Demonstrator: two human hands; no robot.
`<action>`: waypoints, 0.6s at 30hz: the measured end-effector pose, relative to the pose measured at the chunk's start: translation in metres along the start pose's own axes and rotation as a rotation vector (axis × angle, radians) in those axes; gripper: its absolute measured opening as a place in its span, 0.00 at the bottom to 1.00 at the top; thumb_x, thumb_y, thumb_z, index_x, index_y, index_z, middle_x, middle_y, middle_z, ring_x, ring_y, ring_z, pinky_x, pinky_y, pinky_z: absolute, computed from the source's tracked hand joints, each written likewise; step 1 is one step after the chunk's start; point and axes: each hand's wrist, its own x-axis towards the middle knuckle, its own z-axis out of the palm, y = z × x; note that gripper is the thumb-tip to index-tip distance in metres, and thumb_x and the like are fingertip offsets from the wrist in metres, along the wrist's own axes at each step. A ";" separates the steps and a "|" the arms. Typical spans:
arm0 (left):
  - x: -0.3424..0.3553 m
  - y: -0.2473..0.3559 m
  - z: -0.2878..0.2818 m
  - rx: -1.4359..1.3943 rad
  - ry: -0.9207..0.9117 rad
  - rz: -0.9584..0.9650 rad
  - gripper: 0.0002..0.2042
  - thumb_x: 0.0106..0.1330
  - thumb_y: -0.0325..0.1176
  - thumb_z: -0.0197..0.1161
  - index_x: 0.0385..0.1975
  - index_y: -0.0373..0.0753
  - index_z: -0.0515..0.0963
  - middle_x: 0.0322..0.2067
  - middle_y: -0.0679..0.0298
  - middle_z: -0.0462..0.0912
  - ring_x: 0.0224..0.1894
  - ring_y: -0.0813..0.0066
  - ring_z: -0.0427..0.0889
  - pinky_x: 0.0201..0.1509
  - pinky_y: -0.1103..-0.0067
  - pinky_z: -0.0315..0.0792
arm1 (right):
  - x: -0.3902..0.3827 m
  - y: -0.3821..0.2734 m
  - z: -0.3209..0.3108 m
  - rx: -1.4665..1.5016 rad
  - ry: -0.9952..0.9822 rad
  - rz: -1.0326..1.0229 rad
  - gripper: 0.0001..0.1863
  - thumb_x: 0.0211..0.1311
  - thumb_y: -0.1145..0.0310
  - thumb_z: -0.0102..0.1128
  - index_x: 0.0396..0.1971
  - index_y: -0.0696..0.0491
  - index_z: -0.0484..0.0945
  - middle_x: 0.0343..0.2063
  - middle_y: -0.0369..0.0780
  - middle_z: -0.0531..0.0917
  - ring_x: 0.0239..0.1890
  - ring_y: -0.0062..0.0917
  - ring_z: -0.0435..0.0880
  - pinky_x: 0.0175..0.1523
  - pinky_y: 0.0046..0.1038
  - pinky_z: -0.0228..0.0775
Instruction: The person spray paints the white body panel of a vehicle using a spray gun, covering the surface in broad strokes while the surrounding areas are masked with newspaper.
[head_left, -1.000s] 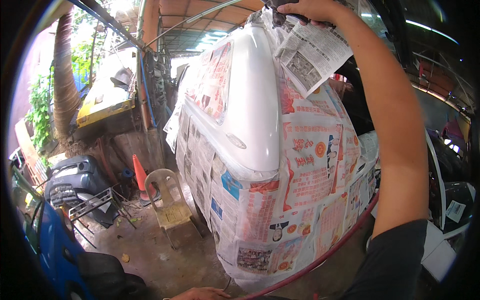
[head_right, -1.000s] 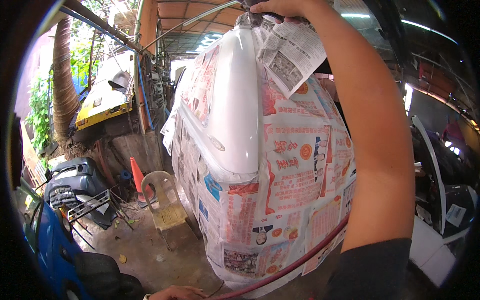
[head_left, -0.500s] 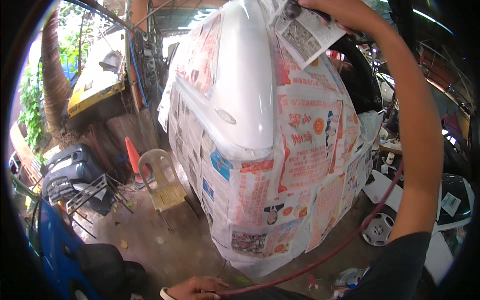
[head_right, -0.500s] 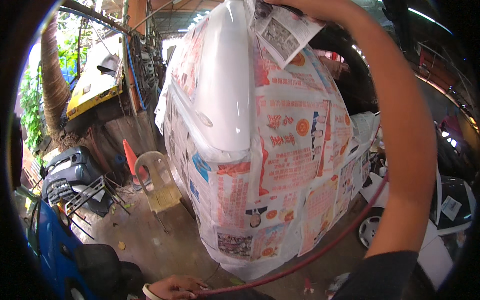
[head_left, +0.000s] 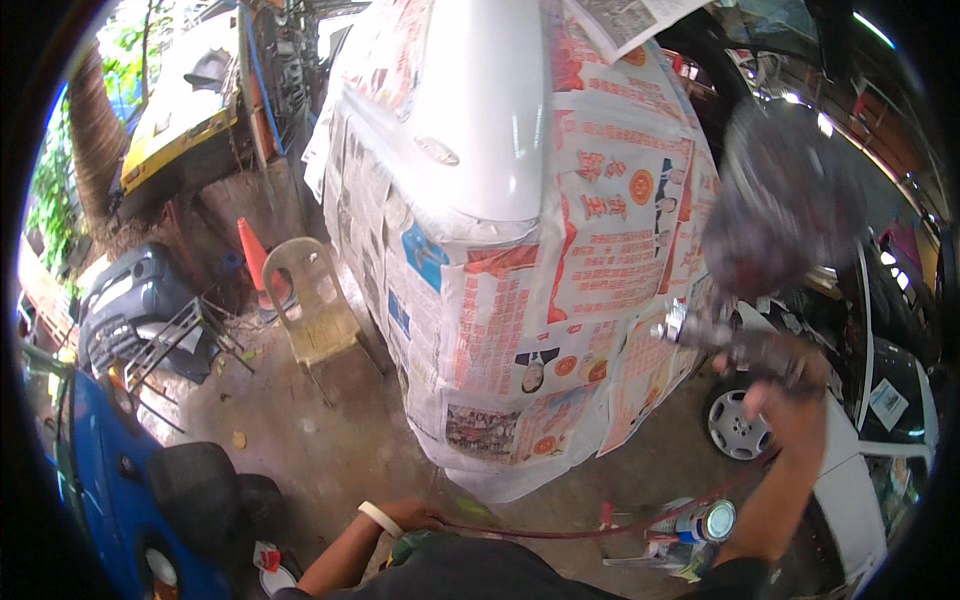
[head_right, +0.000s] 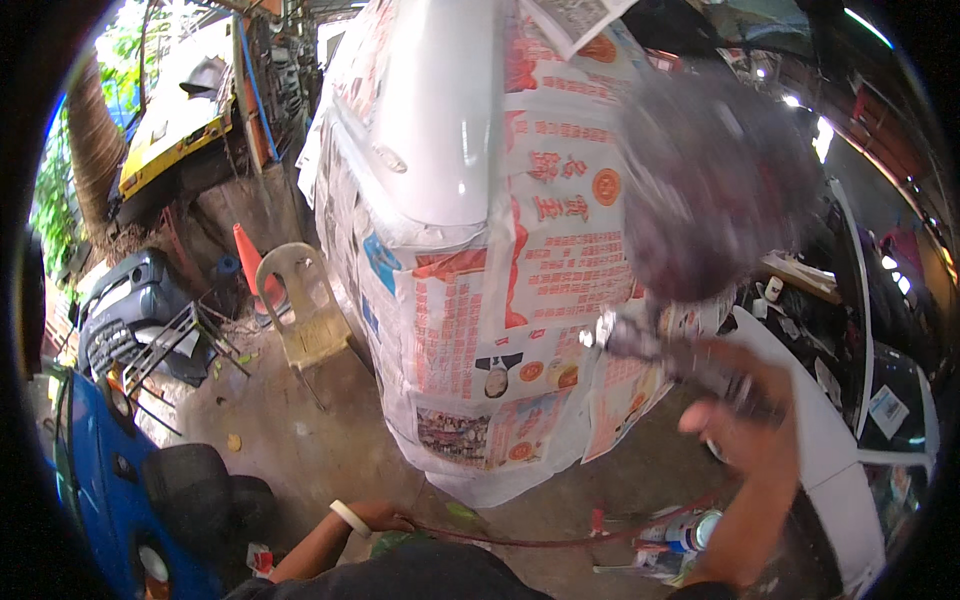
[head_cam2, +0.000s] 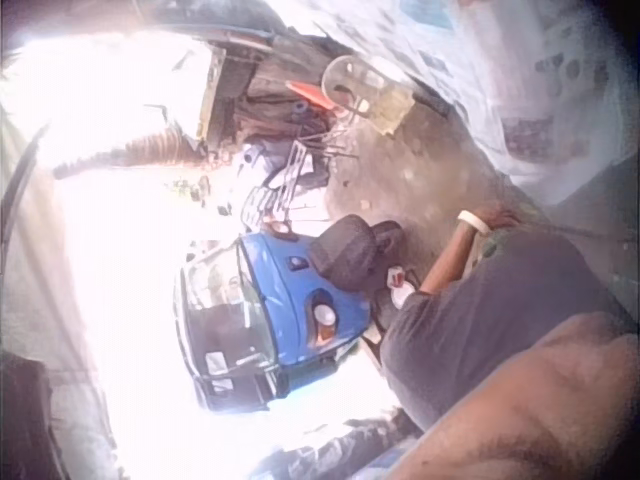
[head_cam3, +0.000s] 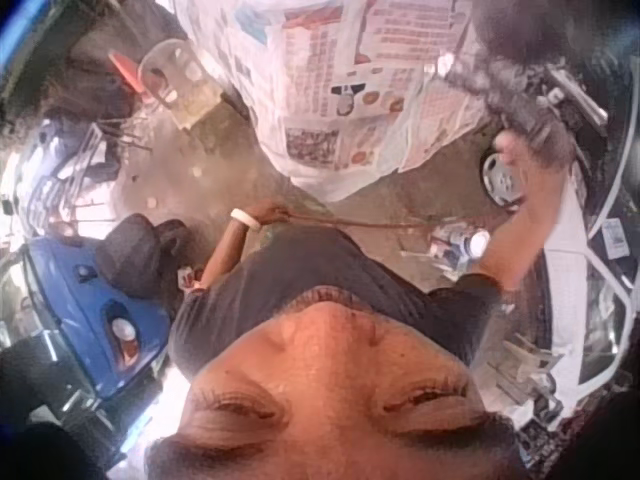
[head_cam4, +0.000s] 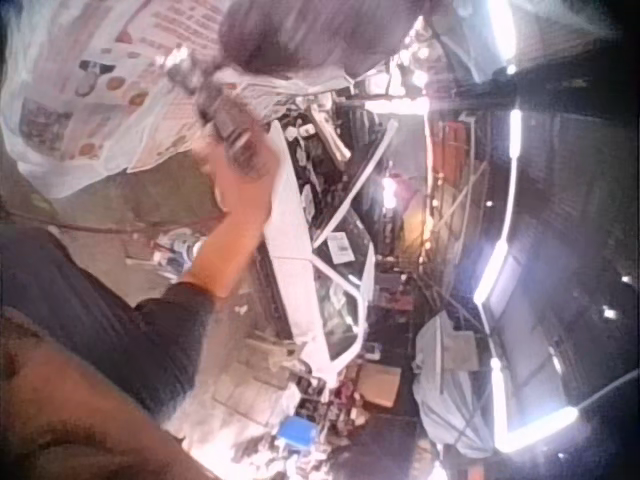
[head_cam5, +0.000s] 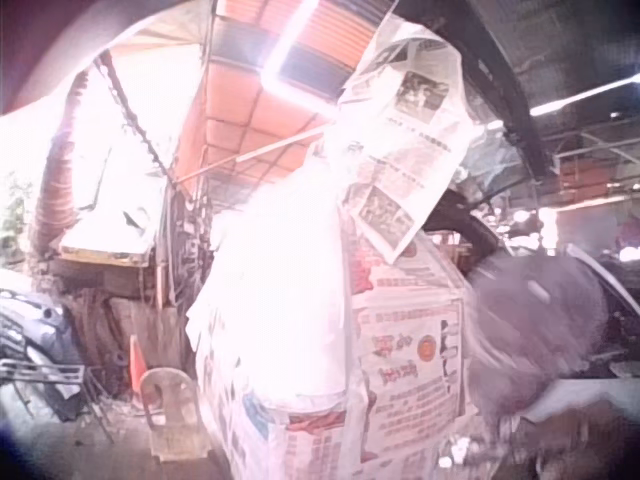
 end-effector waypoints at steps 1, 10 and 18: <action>0.011 -0.035 0.016 0.044 0.015 0.006 0.20 0.72 0.45 0.62 0.56 0.39 0.82 0.52 0.51 0.86 0.54 0.54 0.84 0.59 0.66 0.74 | -0.021 0.017 0.017 0.006 -0.004 -0.010 0.42 0.42 0.42 0.84 0.51 0.59 0.84 0.31 0.37 0.87 0.27 0.20 0.82 0.35 0.28 0.76; 0.018 -0.151 0.091 0.130 -0.039 -0.365 0.29 0.70 0.57 0.61 0.61 0.41 0.78 0.58 0.51 0.82 0.62 0.53 0.78 0.68 0.63 0.69 | -0.181 0.045 0.241 0.692 -0.166 0.292 0.19 0.64 0.61 0.74 0.48 0.56 0.82 0.43 0.45 0.89 0.42 0.25 0.88 0.52 0.29 0.77; -0.117 -0.055 -0.026 -0.845 0.095 0.206 0.37 0.67 0.48 0.71 0.70 0.35 0.65 0.67 0.55 0.71 0.70 0.64 0.68 0.74 0.68 0.61 | -0.173 -0.061 0.404 0.679 -0.614 0.412 0.30 0.71 0.67 0.65 0.72 0.46 0.69 0.44 0.42 0.87 0.32 0.18 0.85 0.40 0.26 0.77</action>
